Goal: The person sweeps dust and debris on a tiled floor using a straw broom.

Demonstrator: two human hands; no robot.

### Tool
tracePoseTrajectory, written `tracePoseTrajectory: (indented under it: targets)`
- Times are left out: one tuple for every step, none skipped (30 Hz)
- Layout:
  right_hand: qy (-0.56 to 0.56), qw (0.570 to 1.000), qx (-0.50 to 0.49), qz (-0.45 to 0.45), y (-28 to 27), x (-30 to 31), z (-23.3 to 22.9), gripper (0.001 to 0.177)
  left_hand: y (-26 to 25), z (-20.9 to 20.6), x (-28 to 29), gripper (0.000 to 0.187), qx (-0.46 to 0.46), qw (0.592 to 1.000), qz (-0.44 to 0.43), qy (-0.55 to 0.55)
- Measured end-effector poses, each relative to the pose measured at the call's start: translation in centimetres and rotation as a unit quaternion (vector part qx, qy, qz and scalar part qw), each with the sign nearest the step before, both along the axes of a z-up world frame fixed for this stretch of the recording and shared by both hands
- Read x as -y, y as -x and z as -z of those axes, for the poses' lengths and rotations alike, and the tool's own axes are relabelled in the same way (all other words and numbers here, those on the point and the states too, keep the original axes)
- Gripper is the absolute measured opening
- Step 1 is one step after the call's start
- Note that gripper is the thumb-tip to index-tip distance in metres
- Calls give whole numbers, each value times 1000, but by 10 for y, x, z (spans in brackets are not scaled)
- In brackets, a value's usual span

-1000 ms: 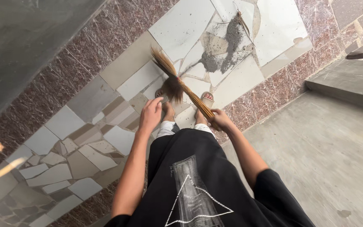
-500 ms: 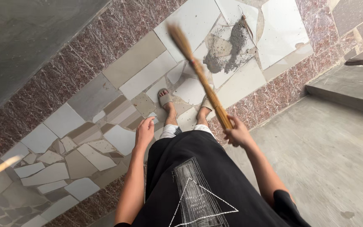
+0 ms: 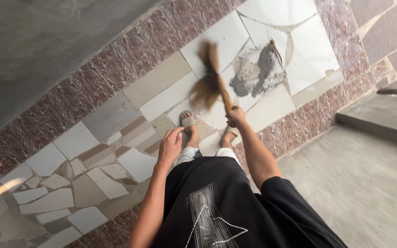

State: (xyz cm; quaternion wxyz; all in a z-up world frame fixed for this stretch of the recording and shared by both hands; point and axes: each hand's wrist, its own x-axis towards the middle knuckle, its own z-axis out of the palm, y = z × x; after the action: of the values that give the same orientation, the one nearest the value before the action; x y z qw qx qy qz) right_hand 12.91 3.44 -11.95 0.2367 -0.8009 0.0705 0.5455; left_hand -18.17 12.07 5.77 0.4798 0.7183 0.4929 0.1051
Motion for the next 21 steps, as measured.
tracePoseTrajectory:
  targets:
    - [-4,1000,21,-12,-11,-3,-10,72,13,4,-1,26,-15,1000,-6,18]
    - [-10,999,40,-26,-18,-5,-24,72,24,10,-3,26,-29,999,-13,36]
    - [-11,998,52,-42,-16,2,-44,72,36,16,-2,26,-31,999,-17,36]
    - [-11,996,61,-60,-13,10,-66,72,47,22,-1,28,-44,998,-20,42]
    - [-17,995,65,-70,-10,19,-91,72,54,29,-5,31,-53,997,-16,46]
    - [-28,995,65,-75,-5,29,-117,72,61,34,-9,31,-51,998,-13,44]
    - [-47,995,49,-78,-1,40,-144,72,65,37,-12,30,-49,997,-20,53]
    - [-67,994,33,-80,3,48,-168,72,66,40,-15,30,-46,997,-26,62]
    - [-59,992,15,-114,5,54,-192,74,65,41,-20,30,-43,997,-26,62]
    - [-50,988,-2,-148,10,58,-211,75,61,41,-27,28,-43,997,-22,54]
    - [-53,988,0,-147,20,55,-220,75,56,40,-39,27,-43,998,-19,43]
    - [-71,984,-41,-158,30,52,-226,74,49,37,-49,27,-41,998,-19,40]
    - [-88,978,-82,-168,37,46,-225,73,40,32,-57,27,-35,998,-22,44]
    - [-95,977,-119,-151,46,35,-216,74,30,27,-66,28,-28,998,-25,48]
    - [-101,973,-159,-135,60,22,-201,76,21,20,-74,28,-30,998,-26,46]
    - [-110,970,-175,-127,72,7,-180,75,11,15,-81,29,-23,998,-25,45]
    - [-118,967,-192,-121,84,-12,-155,74,3,9,-88,30,-18,999,-25,45]
    - [-112,965,-196,-130,93,-33,-126,73,-4,4,-95,30,-20,998,-27,43]
    - [-104,964,-201,-139,99,-55,-95,72,-10,-1,-98,29,-3,1000,-21,16]
    - [-106,965,-170,-170,104,-79,-64,67,-17,-4,-102,28,14,1000,-14,-12]
    - [-108,964,-140,-201,105,-102,-35,62,-22,-7,-105,28,10,1000,-17,-13]
